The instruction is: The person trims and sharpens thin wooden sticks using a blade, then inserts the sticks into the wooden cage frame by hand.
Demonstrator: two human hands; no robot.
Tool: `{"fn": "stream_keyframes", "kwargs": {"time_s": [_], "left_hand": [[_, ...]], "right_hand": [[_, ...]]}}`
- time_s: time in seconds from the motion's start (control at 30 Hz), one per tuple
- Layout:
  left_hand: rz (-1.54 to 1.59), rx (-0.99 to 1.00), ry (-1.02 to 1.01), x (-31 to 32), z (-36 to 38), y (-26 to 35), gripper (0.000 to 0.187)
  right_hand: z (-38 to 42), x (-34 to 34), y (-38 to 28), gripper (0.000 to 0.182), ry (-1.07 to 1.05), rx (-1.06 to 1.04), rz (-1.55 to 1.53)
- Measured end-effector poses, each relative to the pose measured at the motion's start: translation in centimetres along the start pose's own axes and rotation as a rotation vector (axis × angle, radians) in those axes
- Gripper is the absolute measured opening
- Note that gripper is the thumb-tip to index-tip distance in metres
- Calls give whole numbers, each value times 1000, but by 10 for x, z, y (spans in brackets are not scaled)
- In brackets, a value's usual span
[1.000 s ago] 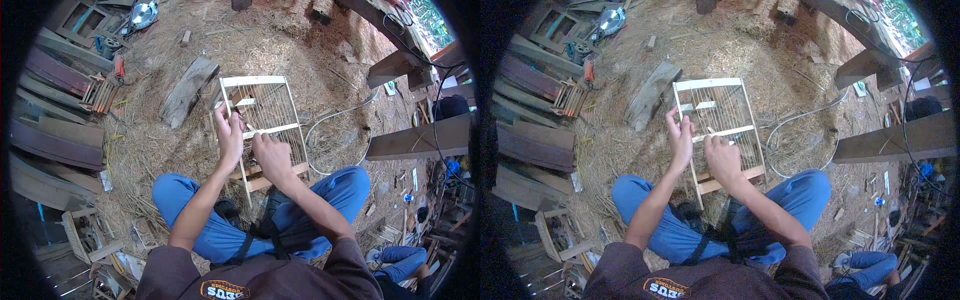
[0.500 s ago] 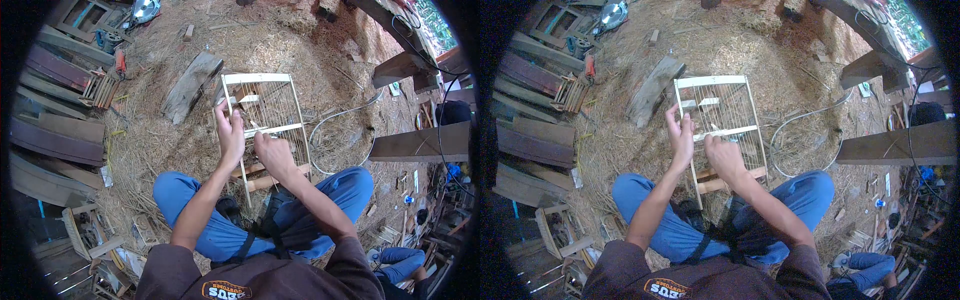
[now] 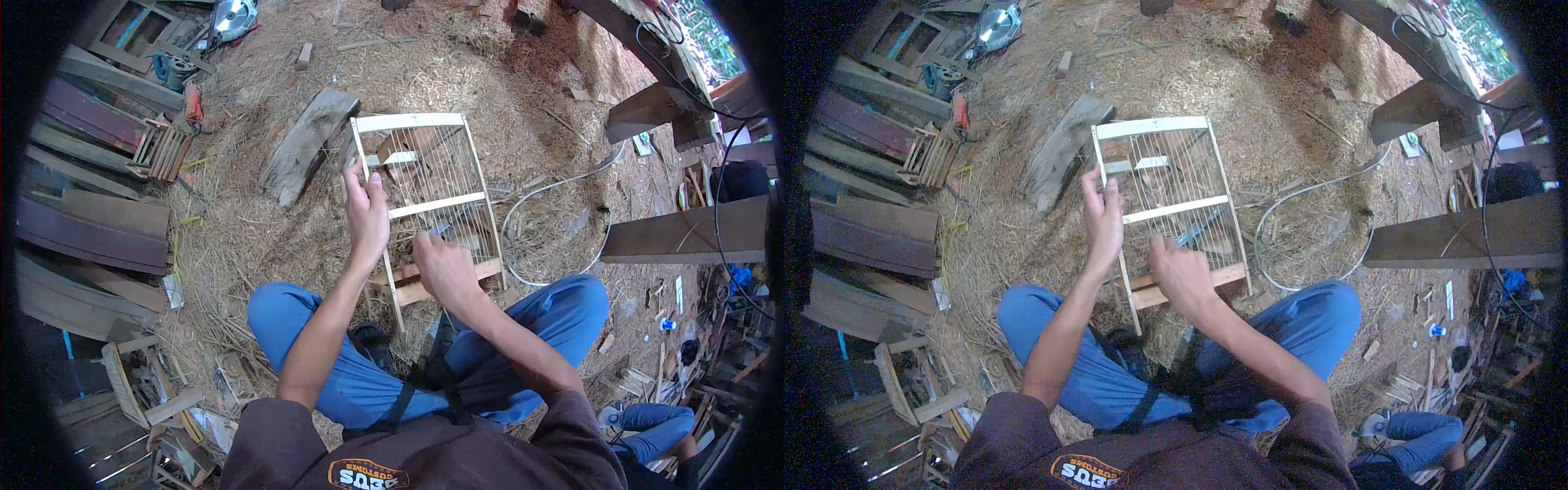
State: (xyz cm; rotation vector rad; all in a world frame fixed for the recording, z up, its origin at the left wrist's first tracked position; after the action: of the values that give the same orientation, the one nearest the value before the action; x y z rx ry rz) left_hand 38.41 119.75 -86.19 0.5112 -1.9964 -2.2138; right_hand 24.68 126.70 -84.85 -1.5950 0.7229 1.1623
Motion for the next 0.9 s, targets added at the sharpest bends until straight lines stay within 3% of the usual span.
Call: {"fn": "stream_keyframes", "kwargs": {"time_s": [0.37, 0.5, 0.57, 0.7, 0.73, 0.9], "left_hand": [[-89, -7, 19, -4, 3, -4, 34], [-102, 82, 38, 3, 3, -16, 36], [-84, -11, 33, 0, 5, -14, 37], [-100, 65, 96, -4, 5, -12, 36], [-73, -21, 35, -2, 7, -11, 36], [-109, 45, 1, 2, 12, -10, 38]], "right_hand": [[-13, -3, -1, 11, 52, 2, 16], [-25, -2, 2, 9, 88, -10, 100], [-25, 1, -1, 8, 53, -49, 143], [-26, 4, 2, 13, 94, -39, 48], [-26, 2, 4, 14, 75, -27, 43], [-38, -30, 15, 22, -4, -36, -212]]}}
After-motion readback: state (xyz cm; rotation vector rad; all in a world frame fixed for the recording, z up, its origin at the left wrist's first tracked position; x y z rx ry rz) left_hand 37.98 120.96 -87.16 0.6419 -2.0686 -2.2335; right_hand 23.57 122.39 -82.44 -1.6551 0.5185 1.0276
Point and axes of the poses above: each hand's wrist, its own z-axis away from the middle knuckle, its own x-axis out of the palm, y = z × x, the point moved 8 cm from there along -z, towards the middle knuckle, and after that the axes turned 3 degrees about y, right-handed, at the moved point
